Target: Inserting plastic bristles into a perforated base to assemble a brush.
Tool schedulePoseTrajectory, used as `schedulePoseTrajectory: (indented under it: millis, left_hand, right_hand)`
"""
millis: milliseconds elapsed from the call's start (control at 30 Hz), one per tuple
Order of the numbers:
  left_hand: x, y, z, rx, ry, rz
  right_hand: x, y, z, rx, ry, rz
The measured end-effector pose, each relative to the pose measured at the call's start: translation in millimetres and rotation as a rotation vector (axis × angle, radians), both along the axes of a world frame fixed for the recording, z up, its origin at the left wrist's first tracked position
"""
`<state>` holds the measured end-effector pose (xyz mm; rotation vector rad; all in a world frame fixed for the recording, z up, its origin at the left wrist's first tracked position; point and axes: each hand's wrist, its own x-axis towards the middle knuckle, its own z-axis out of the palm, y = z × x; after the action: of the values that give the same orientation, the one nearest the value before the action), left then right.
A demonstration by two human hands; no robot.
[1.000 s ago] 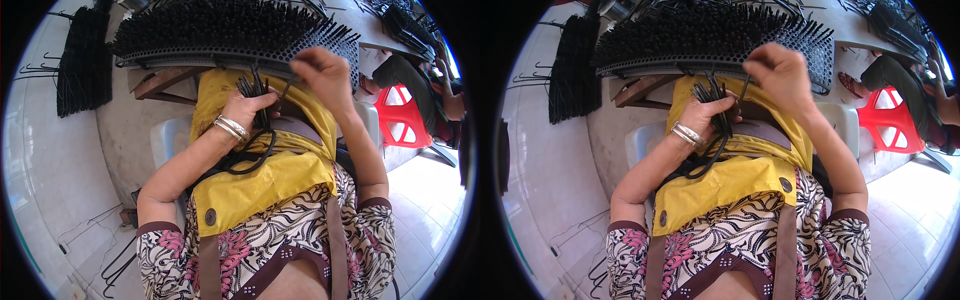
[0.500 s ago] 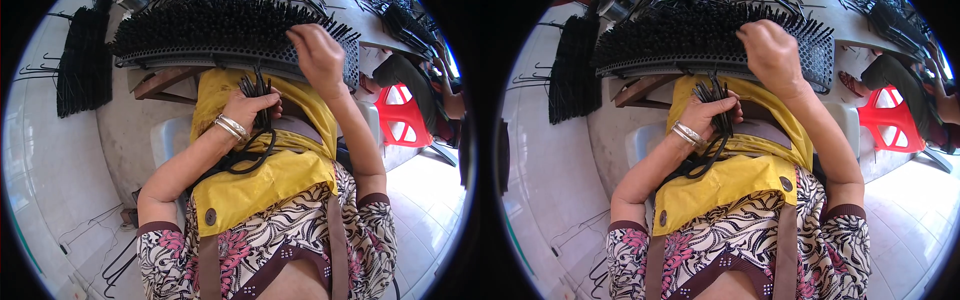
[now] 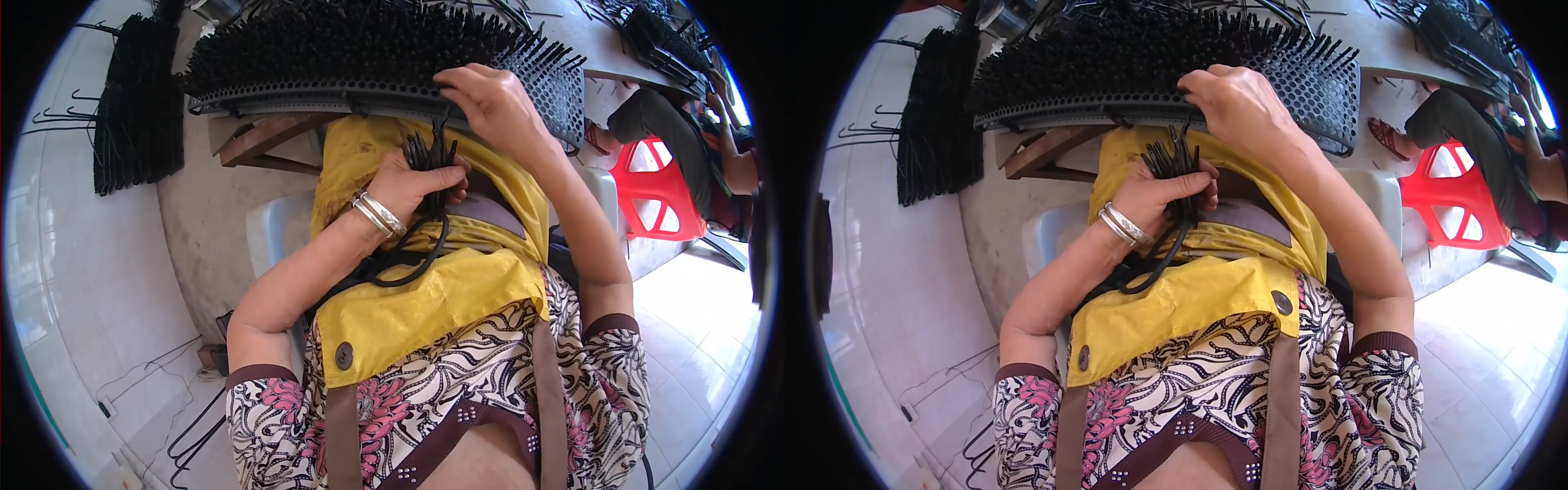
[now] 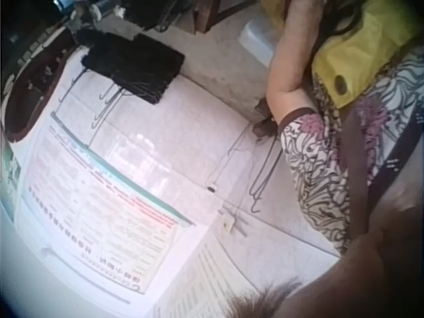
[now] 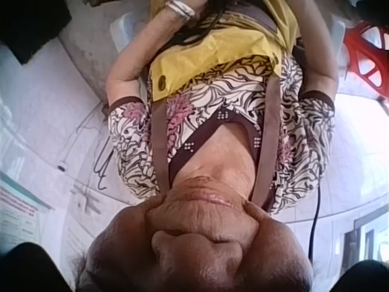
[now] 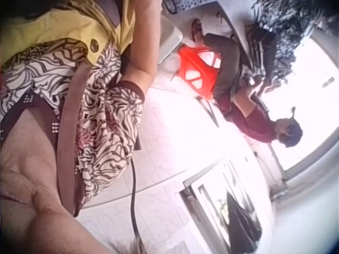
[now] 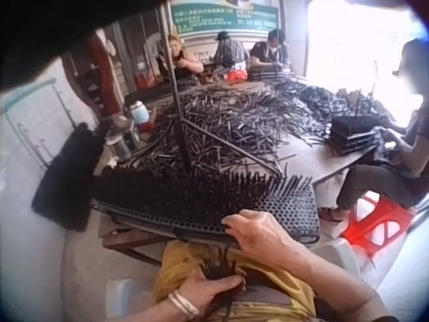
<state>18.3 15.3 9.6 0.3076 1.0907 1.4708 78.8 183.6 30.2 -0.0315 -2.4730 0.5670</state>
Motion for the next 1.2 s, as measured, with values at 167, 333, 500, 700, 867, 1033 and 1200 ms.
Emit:
schedulePoseTrajectory:
  millis: [167,333,500,700,867,1033,1200]
  left_hand:
    - [-1.2,-0.9,0.1,0.006,-0.019,-0.013]
    - [2.1,1.1,2.0,-0.038,0.034,-0.051]
    - [1.9,1.3,-1.0,-0.057,0.023,-0.039]
    - [2.5,2.3,-2.6,-0.073,0.065,-0.078]
    - [4.1,2.6,-2.0,-0.066,0.112,-0.121]
    - [5.1,1.5,0.2,-0.037,0.121,-0.133]
    - [3.7,3.5,2.2,-0.044,0.123,-0.152]
  right_hand:
    - [18.6,-21.0,20.3,-0.768,-0.217,-0.052]
    - [29.7,-30.4,20.2,-1.025,-0.249,-0.071]
    - [30.3,-35.6,12.3,-0.877,-0.196,-0.111]
    - [32.0,-35.8,12.8,-0.981,-0.13,-0.131]
    - [33.6,-32.1,11.6,-0.972,-0.11,-0.169]
    - [29.2,-27.3,5.3,-0.919,0.002,-0.19]
    - [22.8,6.4,16.8,-0.534,-0.048,-0.378]
